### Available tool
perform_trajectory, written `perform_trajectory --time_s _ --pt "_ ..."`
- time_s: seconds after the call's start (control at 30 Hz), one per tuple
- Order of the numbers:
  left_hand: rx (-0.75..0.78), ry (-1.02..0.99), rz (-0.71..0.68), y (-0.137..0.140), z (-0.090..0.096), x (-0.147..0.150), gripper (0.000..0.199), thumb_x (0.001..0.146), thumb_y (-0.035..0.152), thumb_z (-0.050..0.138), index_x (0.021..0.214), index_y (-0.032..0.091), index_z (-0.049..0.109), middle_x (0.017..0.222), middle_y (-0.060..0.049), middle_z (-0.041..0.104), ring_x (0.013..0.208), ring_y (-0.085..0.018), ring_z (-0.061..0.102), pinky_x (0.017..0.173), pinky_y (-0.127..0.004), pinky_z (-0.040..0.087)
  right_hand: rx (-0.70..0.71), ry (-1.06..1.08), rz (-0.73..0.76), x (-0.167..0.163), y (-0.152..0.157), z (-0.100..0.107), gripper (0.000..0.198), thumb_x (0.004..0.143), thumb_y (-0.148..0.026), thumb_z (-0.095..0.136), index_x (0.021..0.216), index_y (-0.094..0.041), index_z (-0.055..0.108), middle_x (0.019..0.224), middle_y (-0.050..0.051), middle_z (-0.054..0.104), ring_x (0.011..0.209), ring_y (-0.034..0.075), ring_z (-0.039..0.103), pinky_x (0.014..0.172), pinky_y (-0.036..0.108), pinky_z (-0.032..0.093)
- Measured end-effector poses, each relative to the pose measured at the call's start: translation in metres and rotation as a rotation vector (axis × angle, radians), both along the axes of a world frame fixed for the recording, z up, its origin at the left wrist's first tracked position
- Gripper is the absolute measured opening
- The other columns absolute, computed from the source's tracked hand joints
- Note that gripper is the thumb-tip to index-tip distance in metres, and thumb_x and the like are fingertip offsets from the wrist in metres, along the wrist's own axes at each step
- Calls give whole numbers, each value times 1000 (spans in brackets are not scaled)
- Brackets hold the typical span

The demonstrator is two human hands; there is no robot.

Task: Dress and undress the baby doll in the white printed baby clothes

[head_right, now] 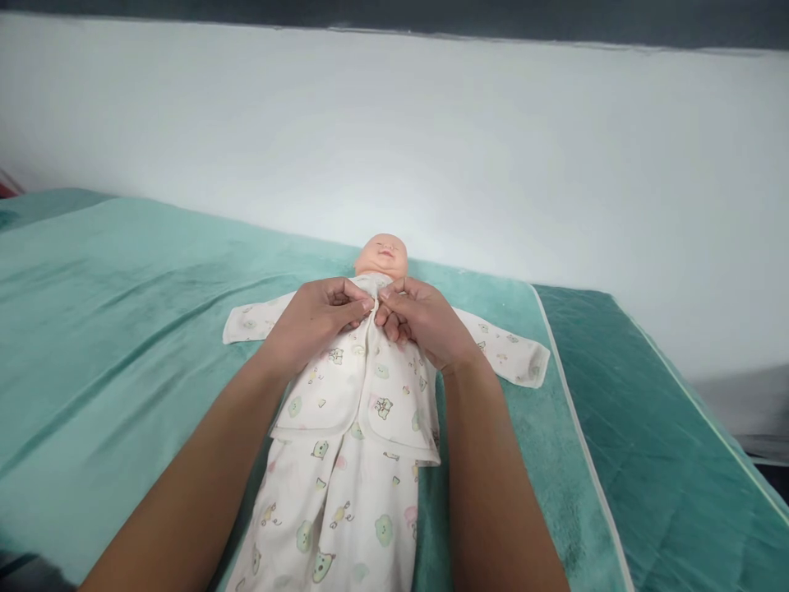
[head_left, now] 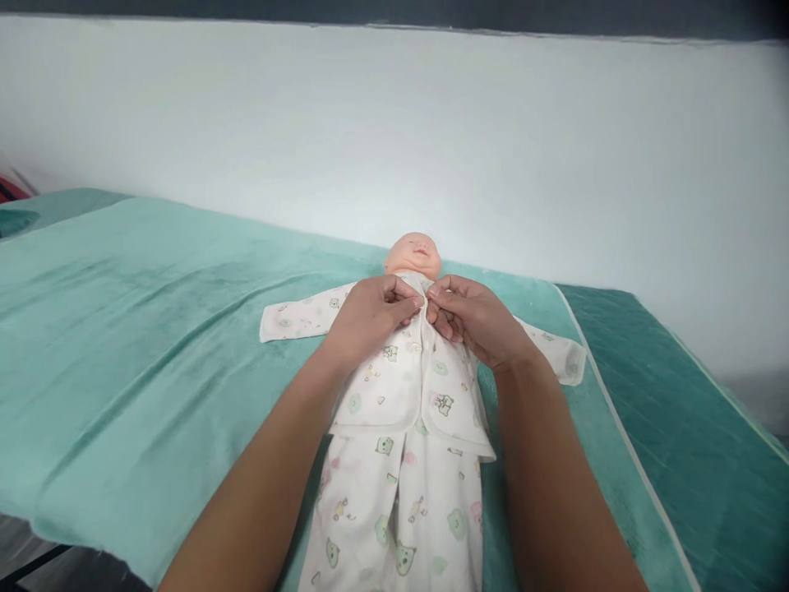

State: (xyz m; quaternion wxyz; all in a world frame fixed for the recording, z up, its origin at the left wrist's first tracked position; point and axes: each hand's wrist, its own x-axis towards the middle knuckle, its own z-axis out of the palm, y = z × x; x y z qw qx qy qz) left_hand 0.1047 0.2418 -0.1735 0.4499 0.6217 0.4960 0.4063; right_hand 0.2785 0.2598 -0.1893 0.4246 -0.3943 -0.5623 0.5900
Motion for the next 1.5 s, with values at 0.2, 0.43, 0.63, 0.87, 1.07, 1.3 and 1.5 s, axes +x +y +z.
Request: perform_trajectory --time_s 0.2,0.43,0.63,0.87,1.07,1.3,1.5 --pt "-36 21 -6 -3 3 -1 24 80 38 63 67 18 62 62 1 52 48 -7 37 41 -22 25 19 -42 -27 -1 0 0 35 80 -51 72 83 -21 55 63 -1 67 43 9 51 38 20 31" --pt "3 111 1 -5 7 1 21 77 37 64 69 18 67 65 0 59 54 -9 44 45 -23 29 101 -60 -31 -5 0 0 33 85 -52 67 85 -22 53 60 -3 66 42 9 54 36 19 31" --pt "-8 109 26 -6 6 2 15 72 30 61 74 17 70 67 0 60 54 -9 44 45 -21 31 104 -100 -31 -6 0 0 30 89 -50 63 88 -22 52 58 -4 65 39 9 53 35 17 31" --pt "-50 90 63 -6 7 2 16 68 26 58 75 19 70 64 2 54 49 -7 37 40 -20 27 110 -99 -21 -5 0 0 28 90 -49 62 86 -22 53 59 -4 65 40 8 53 35 17 32" --pt "-76 89 68 -6 8 2 15 66 23 58 76 19 69 62 3 50 48 -6 35 39 -19 27 95 -107 -21 -6 0 0 25 92 -46 60 86 -22 53 57 -4 64 38 8 51 34 17 31" --pt "-104 112 38 -6 11 2 11 66 21 56 73 19 65 59 4 46 47 -6 33 39 -19 26 91 -116 -35 -7 -1 1 26 90 -45 62 85 -22 54 56 -4 63 37 8 49 34 18 31" --pt "-114 138 34 -6 12 1 6 68 21 55 69 19 60 55 5 40 46 -6 32 40 -20 25 91 -129 -44 -8 -2 4 24 89 -44 63 83 -22 56 49 -6 56 36 7 44 34 18 26"
